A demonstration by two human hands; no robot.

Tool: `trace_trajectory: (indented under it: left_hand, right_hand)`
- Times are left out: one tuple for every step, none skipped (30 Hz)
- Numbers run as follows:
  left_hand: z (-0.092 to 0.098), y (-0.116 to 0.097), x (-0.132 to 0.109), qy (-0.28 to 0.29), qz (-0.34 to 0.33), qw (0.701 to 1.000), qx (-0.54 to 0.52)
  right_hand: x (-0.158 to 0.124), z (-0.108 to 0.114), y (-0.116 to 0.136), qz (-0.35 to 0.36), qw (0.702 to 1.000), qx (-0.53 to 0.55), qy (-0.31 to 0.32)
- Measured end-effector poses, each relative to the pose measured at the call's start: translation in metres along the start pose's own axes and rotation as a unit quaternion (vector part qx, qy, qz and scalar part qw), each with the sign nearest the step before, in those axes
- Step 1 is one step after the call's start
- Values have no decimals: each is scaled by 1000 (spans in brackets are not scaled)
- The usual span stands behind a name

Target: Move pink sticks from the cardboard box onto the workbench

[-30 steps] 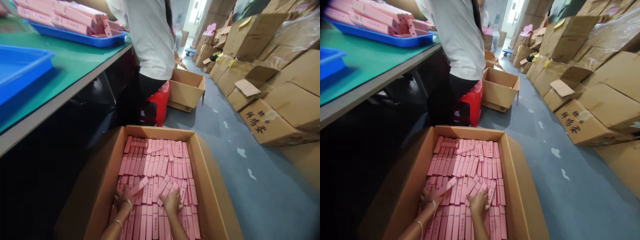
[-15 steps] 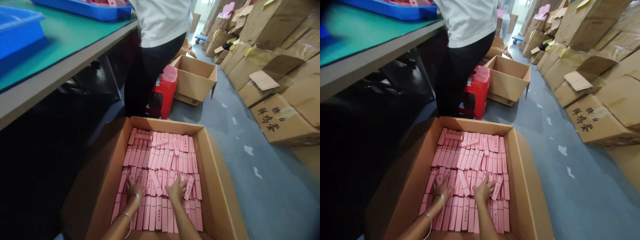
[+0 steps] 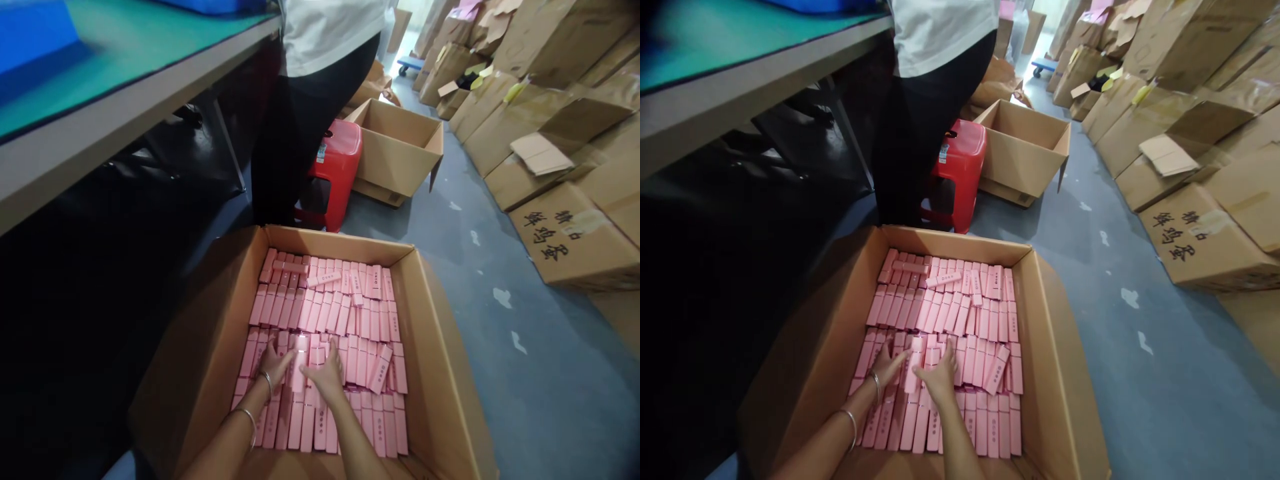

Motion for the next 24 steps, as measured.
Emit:
trace_trajectory:
  left_hand:
    - [0, 1, 2, 12, 5, 1000, -17]
    - [-1, 3, 4, 22, 9, 999, -29]
    - [-4, 4, 4, 30, 12, 999, -36]
    - [-7, 5, 4, 36, 13, 998, -42]
    - [-10, 5, 4, 43, 8, 998, -48]
    - [-13, 4, 4, 49, 1, 997, -56]
    - [-15, 4, 4, 54, -6, 996, -64]
    - [-16, 3, 4, 59, -14, 996, -72]
    - [-17, 2, 4, 64, -22, 994, -82]
    - [-17, 1, 4, 71, -28, 993, -93]
    - [-16, 1, 5, 78, -30, 991, -103]
    - [-15, 1, 5, 84, -27, 990, -112]
    - [-14, 2, 6, 90, -21, 988, -120]
    - [-13, 2, 7, 96, -12, 987, -128]
    - [-11, 3, 7, 102, -2, 986, -134]
    - [-10, 4, 8, 107, 6, 984, -140]
    - [-9, 3, 7, 114, 11, 982, -149]
    - [-8, 3, 7, 123, 13, 980, -159]
    - [-8, 1, 6, 131, 13, 976, -172]
    - [-7, 0, 5, 141, 14, 973, -185]
    - [-7, -1, 4, 152, 14, 968, -198]
    - [-8, -1, 3, 163, 14, 964, -211]
    - [-9, -2, 1, 174, 15, 959, -224]
    - [-10, -2, -1, 182, 16, 955, -235]
  right_hand:
    - [1, -1, -3, -3, 1000, 27, 4]
    - [3, -3, -5, -5, 999, 53, 7]
    - [4, -5, -7, -5, 997, 79, 12]
    - [4, -9, -8, -5, 994, 103, 19]
    - [4, -12, -9, -2, 991, 127, 28]
    - [4, -16, -9, 2, 988, 149, 40]
    - [4, -20, -8, 8, 984, 170, 52]
    - [4, -22, -6, 14, 980, 189, 65]
    - [4, -24, -4, 19, 976, 205, 76]
    - [4, -25, -3, 23, 972, 219, 85]
    - [5, -24, -2, 23, 969, 229, 91]
    - [5, -23, -1, 21, 967, 237, 95]
    - [5, -22, 0, 17, 965, 241, 99]
    - [6, -21, 0, 10, 965, 243, 101]
    - [6, -19, 0, 1, 965, 242, 103]
    - [6, -18, 0, -9, 965, 241, 104]
    - [5, -18, -1, -20, 965, 239, 105]
    - [5, -17, -1, -33, 965, 239, 106]
    - [4, -18, -2, -45, 964, 240, 107]
    - [3, -18, -3, -57, 962, 244, 108]
    - [2, -19, -3, -68, 960, 248, 109]
    - [2, -20, -4, -79, 959, 251, 109]
    - [1, -21, -5, -88, 957, 253, 109]
    - [1, -22, -5, -97, 956, 253, 108]
Point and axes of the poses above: each hand's wrist, its own x-axis towards the middle knuckle, its own z-axis out of the back of the hand, y = z × x, the point moved 9 cm from there along x, towards the middle knuckle, and after that the axes turned 10 degrees about -x, right-handed, at the moved point
